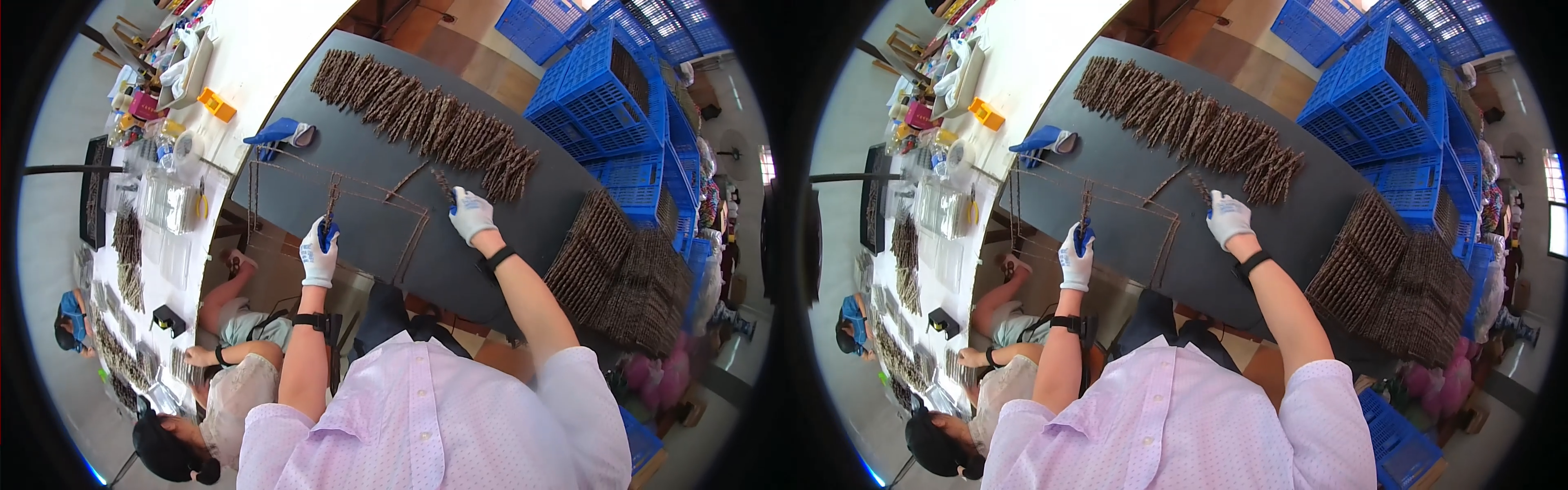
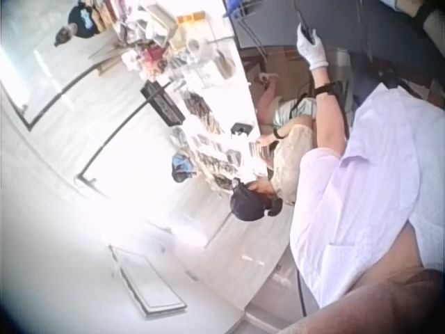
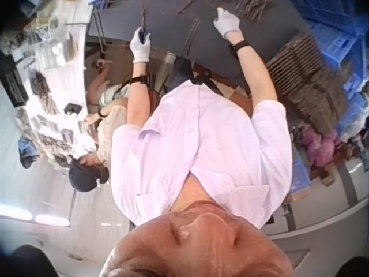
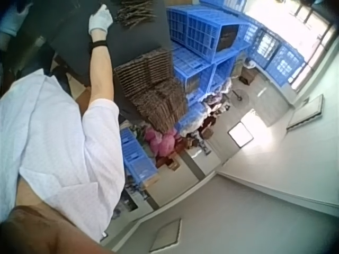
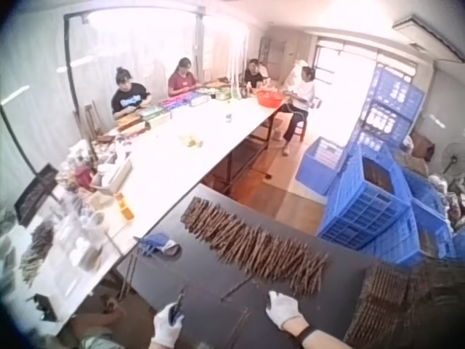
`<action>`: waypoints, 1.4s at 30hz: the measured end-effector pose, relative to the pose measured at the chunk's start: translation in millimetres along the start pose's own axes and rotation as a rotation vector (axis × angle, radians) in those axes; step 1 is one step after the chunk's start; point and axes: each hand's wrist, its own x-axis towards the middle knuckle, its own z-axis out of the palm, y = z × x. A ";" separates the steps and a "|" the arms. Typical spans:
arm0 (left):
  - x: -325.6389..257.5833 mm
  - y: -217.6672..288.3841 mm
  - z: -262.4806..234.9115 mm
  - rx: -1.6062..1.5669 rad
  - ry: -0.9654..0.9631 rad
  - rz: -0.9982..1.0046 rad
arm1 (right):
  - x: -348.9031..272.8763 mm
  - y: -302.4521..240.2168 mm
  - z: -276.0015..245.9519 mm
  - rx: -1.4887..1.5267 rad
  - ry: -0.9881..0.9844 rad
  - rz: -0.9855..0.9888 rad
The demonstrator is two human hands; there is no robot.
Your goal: Assembling small wicker bundles onto a rectangular wire frame using pliers.
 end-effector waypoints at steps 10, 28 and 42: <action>23.6 -6.0 4.9 0.003 -0.066 0.036 | 55.0 85.3 -62.1 0.349 0.153 0.573; 19.0 -31.5 -31.4 -0.087 -0.083 -0.037 | 88.4 -93.7 -10.9 -0.707 -0.031 -0.627; 41.8 -12.3 -12.2 -0.045 -0.172 -0.011 | 102.7 54.9 -80.5 0.426 -0.061 0.662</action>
